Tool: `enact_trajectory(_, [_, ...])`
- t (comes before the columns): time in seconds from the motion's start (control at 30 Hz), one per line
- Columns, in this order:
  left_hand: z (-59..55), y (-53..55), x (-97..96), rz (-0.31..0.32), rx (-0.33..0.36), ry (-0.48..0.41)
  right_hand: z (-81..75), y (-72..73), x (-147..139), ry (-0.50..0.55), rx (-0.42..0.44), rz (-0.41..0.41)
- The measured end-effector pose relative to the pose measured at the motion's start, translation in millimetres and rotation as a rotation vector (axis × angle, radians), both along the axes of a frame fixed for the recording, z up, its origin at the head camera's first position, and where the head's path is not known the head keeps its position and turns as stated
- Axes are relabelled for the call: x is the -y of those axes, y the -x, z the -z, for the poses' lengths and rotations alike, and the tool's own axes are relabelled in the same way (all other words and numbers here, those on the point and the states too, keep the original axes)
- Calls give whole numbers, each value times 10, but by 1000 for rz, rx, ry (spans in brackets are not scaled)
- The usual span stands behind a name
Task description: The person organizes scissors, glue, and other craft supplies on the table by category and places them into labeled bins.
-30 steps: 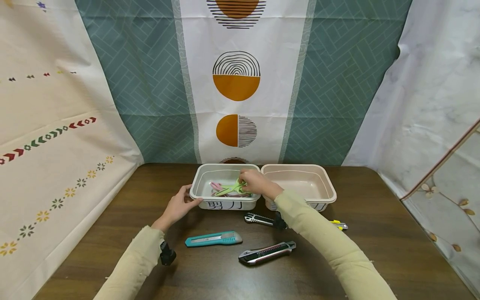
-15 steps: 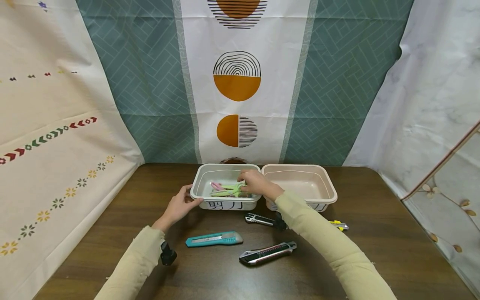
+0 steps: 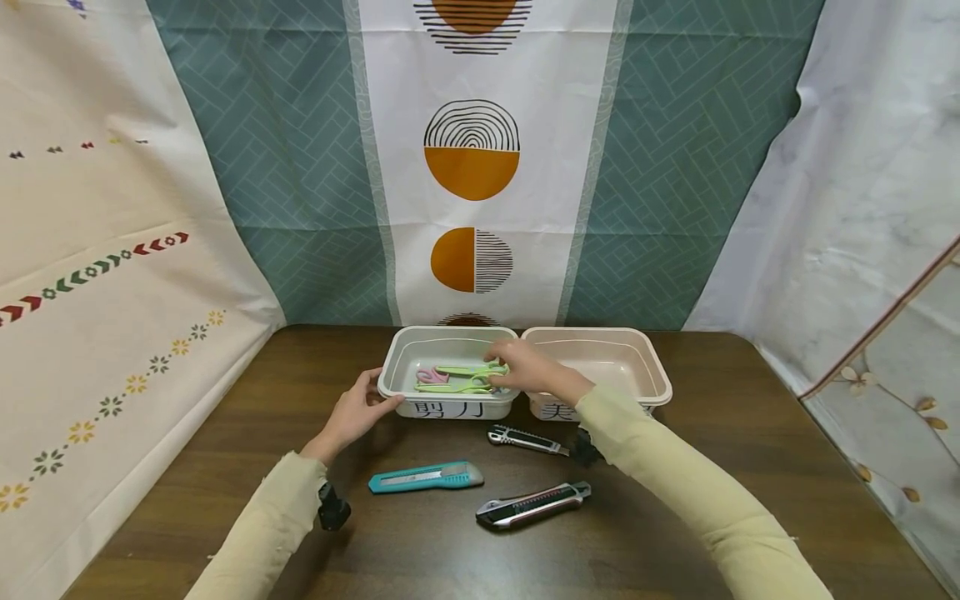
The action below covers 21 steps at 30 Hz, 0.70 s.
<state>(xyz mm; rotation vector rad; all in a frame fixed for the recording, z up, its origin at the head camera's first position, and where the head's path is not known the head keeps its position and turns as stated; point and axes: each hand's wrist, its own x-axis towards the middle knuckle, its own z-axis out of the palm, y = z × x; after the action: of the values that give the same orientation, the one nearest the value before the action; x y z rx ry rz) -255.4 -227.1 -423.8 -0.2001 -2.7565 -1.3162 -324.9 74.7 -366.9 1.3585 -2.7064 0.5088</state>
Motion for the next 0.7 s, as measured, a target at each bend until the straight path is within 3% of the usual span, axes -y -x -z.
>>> enact_trajectory(0.37, [1,7,-26,1,-3,-7,-125,-235,-215,-39,-21,-30])
enact_trajectory(0.7, [-20,12,-29,-4,-2,29,-42,-519,-420,9,-49,-150])
